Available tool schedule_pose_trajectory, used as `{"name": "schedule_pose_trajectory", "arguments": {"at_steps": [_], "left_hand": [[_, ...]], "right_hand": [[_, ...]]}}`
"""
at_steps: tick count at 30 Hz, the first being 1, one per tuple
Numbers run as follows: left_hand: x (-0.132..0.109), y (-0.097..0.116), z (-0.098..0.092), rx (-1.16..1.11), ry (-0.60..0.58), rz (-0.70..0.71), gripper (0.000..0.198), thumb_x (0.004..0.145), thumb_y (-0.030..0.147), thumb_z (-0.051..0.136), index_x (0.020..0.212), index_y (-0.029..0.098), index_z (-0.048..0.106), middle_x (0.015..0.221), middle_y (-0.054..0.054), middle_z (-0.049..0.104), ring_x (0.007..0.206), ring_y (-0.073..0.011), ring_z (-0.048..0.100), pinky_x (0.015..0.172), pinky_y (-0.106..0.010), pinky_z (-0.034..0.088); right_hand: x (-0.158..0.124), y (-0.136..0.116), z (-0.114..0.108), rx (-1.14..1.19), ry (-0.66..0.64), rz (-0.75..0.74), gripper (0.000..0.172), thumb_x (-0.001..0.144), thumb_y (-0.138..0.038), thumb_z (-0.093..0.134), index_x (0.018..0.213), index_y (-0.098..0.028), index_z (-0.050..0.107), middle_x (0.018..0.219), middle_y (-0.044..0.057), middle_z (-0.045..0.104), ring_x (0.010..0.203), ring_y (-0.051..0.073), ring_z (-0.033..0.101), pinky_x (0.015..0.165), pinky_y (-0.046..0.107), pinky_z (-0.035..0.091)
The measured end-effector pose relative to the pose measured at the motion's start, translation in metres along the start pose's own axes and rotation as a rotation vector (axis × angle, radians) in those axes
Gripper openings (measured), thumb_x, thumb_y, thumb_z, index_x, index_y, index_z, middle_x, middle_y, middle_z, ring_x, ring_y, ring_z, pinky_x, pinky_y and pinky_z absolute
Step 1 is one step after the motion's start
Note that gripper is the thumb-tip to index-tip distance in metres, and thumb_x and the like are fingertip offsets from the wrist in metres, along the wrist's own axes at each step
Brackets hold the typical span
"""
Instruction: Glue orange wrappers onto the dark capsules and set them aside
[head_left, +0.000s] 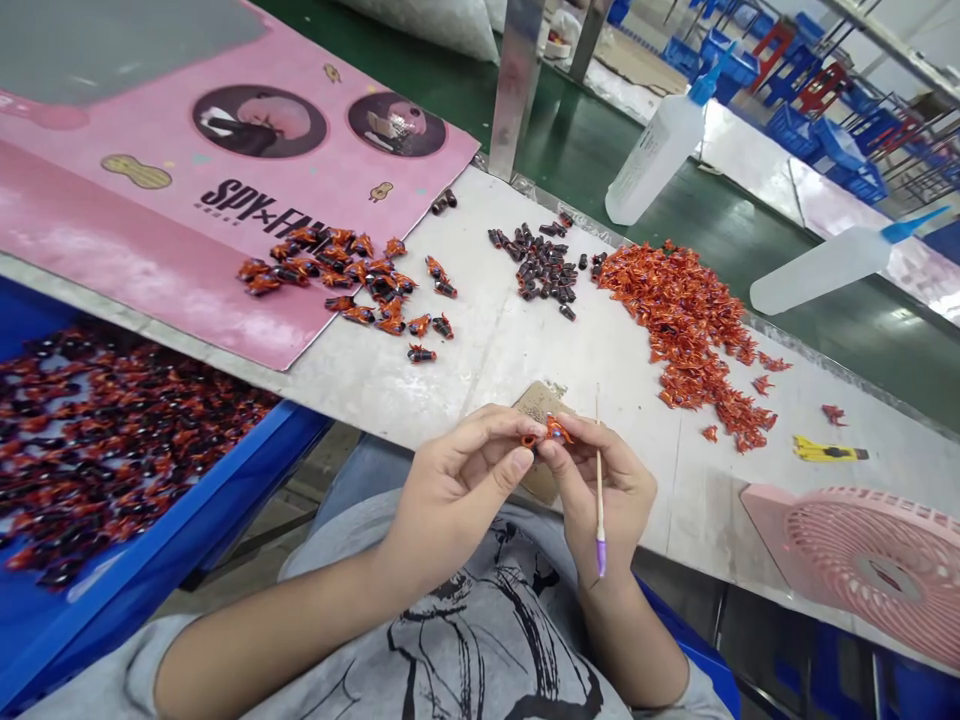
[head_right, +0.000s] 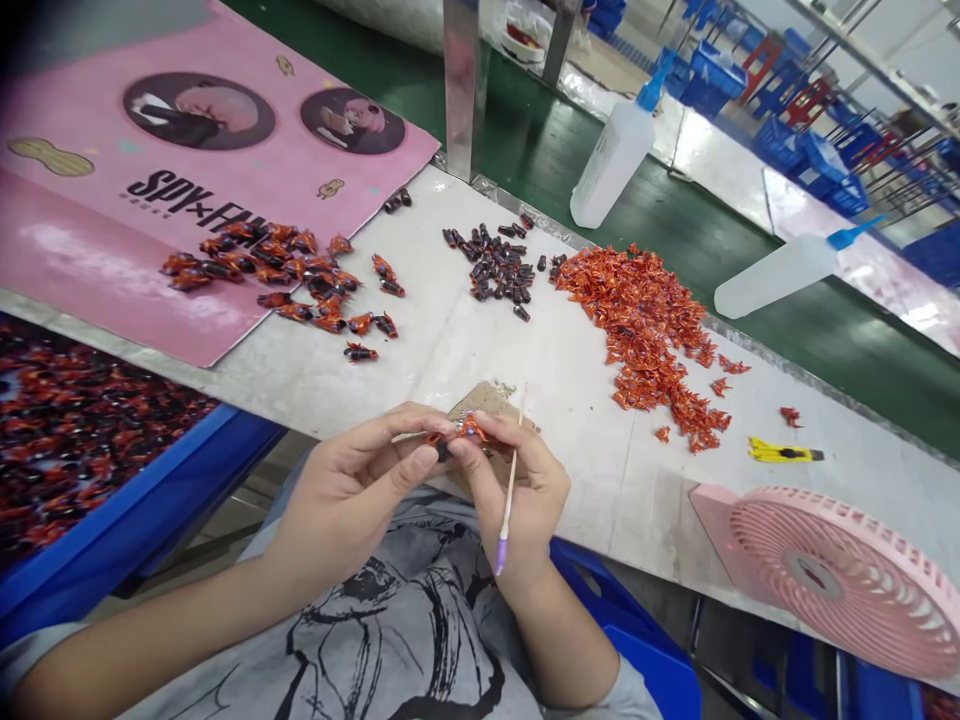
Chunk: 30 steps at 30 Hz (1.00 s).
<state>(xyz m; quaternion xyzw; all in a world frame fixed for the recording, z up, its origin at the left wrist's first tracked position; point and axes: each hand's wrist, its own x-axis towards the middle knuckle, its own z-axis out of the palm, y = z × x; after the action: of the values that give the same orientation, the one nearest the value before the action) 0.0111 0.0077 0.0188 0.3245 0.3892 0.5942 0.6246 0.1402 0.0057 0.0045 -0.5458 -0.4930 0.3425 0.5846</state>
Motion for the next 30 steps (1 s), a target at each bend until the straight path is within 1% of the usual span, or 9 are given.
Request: {"name": "schedule_pose_trajectory", "arguments": {"at_steps": [3,6,11,13,16,19,21,25,30], "left_hand": [[0.002,-0.001,-0.001,0.023,-0.036,-0.012,0.005,0.079,0.022,0.084,0.084,0.022,0.083,0.088,-0.004,0.078,0.088,-0.0176,0.075,0.082,-0.024,0.062],[0.003,-0.002,-0.002,0.053,-0.043,-0.019,0.005,0.079,0.024,0.084,0.084,0.023,0.083,0.089,-0.005,0.080,0.089,-0.0188,0.075,0.083,-0.026,0.062],[0.003,-0.002,-0.003,0.134,-0.047,-0.006,0.004,0.080,0.024,0.083,0.083,0.021,0.082,0.090,-0.006,0.080,0.087,-0.0200,0.076,0.082,-0.028,0.064],[0.003,-0.003,-0.003,0.166,-0.053,0.017,0.003,0.081,0.022,0.081,0.084,0.021,0.082,0.089,-0.006,0.079,0.086,-0.0195,0.076,0.080,-0.027,0.064],[0.002,-0.006,-0.004,0.183,-0.075,0.038,0.004,0.083,0.019,0.078,0.084,0.021,0.082,0.088,-0.006,0.079,0.085,-0.0189,0.075,0.079,-0.026,0.064],[0.001,-0.007,-0.005,0.185,-0.080,0.029,0.006,0.083,0.018,0.077,0.083,0.021,0.082,0.087,-0.006,0.078,0.086,-0.0190,0.075,0.080,-0.026,0.063],[0.001,-0.007,-0.004,0.186,-0.067,0.016,0.004,0.082,0.019,0.078,0.084,0.020,0.081,0.087,-0.006,0.078,0.084,-0.0190,0.074,0.080,-0.027,0.063],[0.000,-0.008,-0.001,0.153,0.002,-0.010,0.004,0.080,0.023,0.081,0.083,0.020,0.081,0.088,-0.006,0.077,0.085,-0.0188,0.074,0.080,-0.027,0.063],[-0.001,-0.008,0.002,0.068,0.014,-0.032,0.005,0.077,0.020,0.083,0.081,0.020,0.082,0.087,-0.005,0.078,0.083,-0.0183,0.074,0.076,-0.026,0.063]], "right_hand": [[0.001,0.001,-0.002,0.117,-0.002,0.092,0.016,0.075,-0.026,0.087,0.088,-0.023,0.080,0.085,0.004,0.083,0.073,0.019,0.078,0.067,0.030,0.067],[0.001,0.003,-0.004,0.166,-0.030,0.107,0.014,0.077,-0.026,0.086,0.089,-0.024,0.080,0.088,0.004,0.083,0.075,0.019,0.079,0.070,0.030,0.067],[0.008,0.000,-0.012,0.032,-0.148,0.072,0.002,0.083,-0.022,0.078,0.084,-0.024,0.079,0.087,0.004,0.081,0.080,0.019,0.077,0.074,0.032,0.065],[0.012,-0.003,-0.017,-0.044,-0.206,0.052,0.006,0.083,-0.019,0.076,0.082,-0.024,0.079,0.085,0.003,0.080,0.081,0.018,0.075,0.076,0.032,0.063],[0.015,-0.005,-0.023,-0.097,-0.285,0.073,0.009,0.082,-0.017,0.074,0.084,-0.024,0.079,0.085,0.003,0.080,0.079,0.017,0.075,0.074,0.030,0.062],[0.014,-0.004,-0.026,-0.100,-0.293,0.099,0.010,0.082,-0.018,0.074,0.088,-0.024,0.079,0.087,0.004,0.080,0.080,0.018,0.076,0.076,0.030,0.063],[0.011,-0.002,-0.027,-0.078,-0.253,0.096,0.011,0.083,-0.018,0.074,0.091,-0.024,0.079,0.090,0.004,0.080,0.082,0.018,0.076,0.077,0.032,0.063],[0.002,0.003,-0.023,0.003,-0.124,-0.061,0.013,0.085,-0.017,0.072,0.094,-0.025,0.077,0.091,0.005,0.078,0.089,0.020,0.076,0.078,0.034,0.064],[-0.009,0.003,-0.018,-0.095,-0.155,-0.226,0.023,0.088,-0.013,0.069,0.104,-0.028,0.075,0.098,0.006,0.076,0.092,0.021,0.074,0.079,0.038,0.064]]}}
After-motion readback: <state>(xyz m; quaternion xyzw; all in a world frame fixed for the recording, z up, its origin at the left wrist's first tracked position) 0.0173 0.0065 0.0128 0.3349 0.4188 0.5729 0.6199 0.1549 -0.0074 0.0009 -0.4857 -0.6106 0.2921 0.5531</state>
